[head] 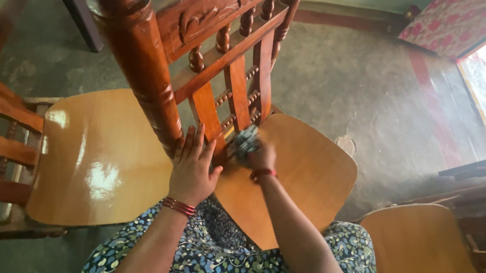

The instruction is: The person sits on the floor and wipes a wooden chair with a cloth. They clean the backrest, legs, and seat of the chair, moving the chair slightly to access different areas. The person then moves to a second chair and repeats the cleaning process.

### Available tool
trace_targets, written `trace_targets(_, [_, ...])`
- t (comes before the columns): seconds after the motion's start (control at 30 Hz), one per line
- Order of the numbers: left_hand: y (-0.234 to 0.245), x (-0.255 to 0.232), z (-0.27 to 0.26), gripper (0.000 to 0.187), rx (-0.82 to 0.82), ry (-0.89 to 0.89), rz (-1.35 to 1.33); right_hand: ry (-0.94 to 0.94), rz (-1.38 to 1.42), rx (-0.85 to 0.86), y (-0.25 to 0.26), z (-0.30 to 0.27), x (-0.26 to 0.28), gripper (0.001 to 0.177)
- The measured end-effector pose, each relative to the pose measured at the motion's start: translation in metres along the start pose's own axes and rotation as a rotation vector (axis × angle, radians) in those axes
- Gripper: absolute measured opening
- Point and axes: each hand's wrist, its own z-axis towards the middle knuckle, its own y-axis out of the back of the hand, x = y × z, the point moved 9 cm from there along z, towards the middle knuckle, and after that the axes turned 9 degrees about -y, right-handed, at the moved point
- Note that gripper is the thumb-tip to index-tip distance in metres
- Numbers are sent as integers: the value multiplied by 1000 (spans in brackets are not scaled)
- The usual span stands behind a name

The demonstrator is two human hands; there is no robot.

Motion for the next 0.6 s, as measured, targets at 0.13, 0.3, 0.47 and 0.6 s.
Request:
trace_targets(0.13, [0, 0, 2, 69, -25, -20, -10, 489, 212, -403, 96, 1, 103, 50])
trace_targets(0.3, [-3, 0, 3, 69, -2, -11, -6, 491, -102, -252, 108, -10, 195, 62])
trace_targets(0.47, [-2, 0, 3, 67, 5, -8, -11, 524, -149, -219, 79, -5, 134, 39])
trace_targets(0.6, [-1, 0, 2, 66, 9, 3, -10, 294, -95, -4, 46, 9, 50, 39])
